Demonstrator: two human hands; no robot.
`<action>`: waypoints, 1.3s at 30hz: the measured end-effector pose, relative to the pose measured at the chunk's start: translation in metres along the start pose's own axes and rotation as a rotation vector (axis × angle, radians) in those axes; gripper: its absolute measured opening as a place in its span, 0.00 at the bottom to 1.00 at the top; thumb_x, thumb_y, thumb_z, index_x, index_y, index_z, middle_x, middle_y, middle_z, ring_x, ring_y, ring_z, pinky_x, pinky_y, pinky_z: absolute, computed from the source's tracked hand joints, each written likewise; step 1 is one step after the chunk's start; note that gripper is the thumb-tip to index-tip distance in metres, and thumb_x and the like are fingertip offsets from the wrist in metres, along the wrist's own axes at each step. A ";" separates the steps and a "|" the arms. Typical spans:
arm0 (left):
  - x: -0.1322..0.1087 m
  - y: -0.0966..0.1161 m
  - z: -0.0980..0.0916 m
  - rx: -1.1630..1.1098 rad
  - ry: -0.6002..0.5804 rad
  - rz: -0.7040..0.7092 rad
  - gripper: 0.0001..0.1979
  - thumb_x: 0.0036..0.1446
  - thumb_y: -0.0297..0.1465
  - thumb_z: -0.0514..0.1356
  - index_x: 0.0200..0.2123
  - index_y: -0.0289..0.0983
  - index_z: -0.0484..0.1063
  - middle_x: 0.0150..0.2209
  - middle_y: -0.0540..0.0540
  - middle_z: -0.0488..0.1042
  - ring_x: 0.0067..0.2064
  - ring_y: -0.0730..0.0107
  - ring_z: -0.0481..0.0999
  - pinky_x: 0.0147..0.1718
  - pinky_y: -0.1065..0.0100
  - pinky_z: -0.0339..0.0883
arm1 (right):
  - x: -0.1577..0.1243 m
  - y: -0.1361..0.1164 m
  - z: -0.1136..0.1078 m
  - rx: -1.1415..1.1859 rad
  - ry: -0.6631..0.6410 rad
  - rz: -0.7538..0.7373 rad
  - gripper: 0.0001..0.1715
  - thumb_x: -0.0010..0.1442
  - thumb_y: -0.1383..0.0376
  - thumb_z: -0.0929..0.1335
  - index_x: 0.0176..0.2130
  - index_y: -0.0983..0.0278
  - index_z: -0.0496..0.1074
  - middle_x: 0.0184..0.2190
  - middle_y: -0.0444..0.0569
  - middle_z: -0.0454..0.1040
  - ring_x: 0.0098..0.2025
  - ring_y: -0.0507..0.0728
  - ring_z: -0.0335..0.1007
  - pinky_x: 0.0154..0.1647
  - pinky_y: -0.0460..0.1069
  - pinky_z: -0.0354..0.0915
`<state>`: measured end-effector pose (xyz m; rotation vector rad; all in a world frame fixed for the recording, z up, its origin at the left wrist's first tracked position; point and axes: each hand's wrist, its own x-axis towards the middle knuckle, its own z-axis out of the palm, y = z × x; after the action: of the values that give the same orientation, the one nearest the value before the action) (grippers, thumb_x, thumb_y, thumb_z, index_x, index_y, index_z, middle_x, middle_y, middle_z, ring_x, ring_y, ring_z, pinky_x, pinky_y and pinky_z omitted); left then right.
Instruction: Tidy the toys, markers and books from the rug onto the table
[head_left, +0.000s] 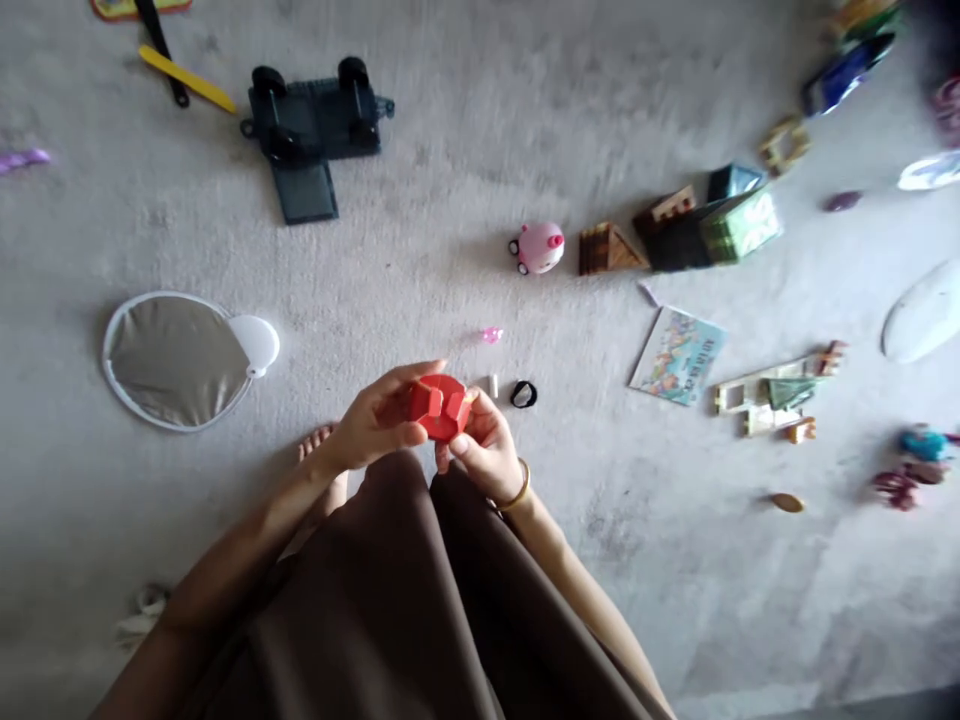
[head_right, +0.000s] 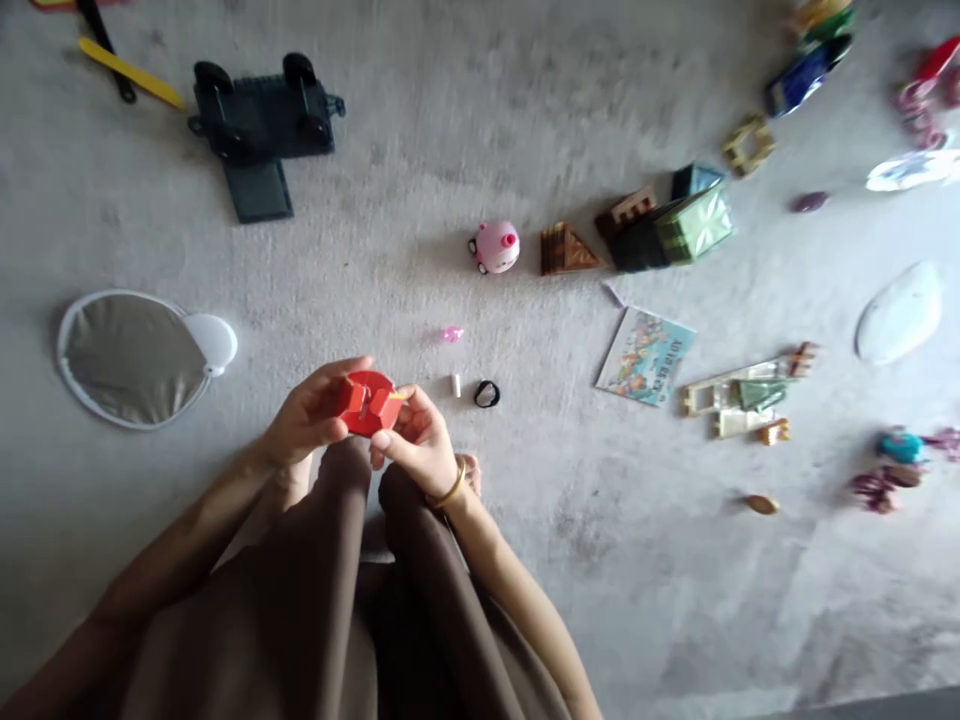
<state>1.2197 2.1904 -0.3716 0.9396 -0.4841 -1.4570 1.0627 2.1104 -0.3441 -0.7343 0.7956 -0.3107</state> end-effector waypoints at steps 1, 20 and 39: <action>-0.002 0.003 0.000 0.021 -0.005 0.010 0.31 0.53 0.35 0.68 0.60 0.45 0.67 0.49 0.42 0.77 0.47 0.61 0.78 0.47 0.63 0.75 | 0.001 -0.001 0.001 0.009 -0.012 0.004 0.30 0.48 0.50 0.77 0.40 0.58 0.61 0.24 0.38 0.72 0.17 0.49 0.67 0.17 0.44 0.65; 0.000 0.022 0.027 0.165 0.120 0.039 0.18 0.61 0.33 0.60 0.54 0.42 0.66 0.68 0.41 0.55 0.64 0.47 0.63 0.59 0.47 0.64 | 0.000 -0.017 0.012 -0.403 0.098 -0.168 0.14 0.56 0.61 0.74 0.43 0.59 0.72 0.26 0.40 0.67 0.26 0.49 0.63 0.29 0.45 0.67; 0.009 0.021 0.009 0.734 -0.138 0.155 0.31 0.69 0.40 0.46 0.71 0.45 0.37 0.71 0.39 0.47 0.71 0.52 0.48 0.66 0.46 0.50 | 0.006 -0.015 0.013 -0.421 0.262 -0.194 0.17 0.60 0.54 0.70 0.29 0.62 0.64 0.22 0.41 0.68 0.23 0.48 0.67 0.24 0.44 0.66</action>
<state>1.2266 2.1770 -0.3527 1.3358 -1.2167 -1.2127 1.0764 2.1029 -0.3308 -1.1867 1.0560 -0.4256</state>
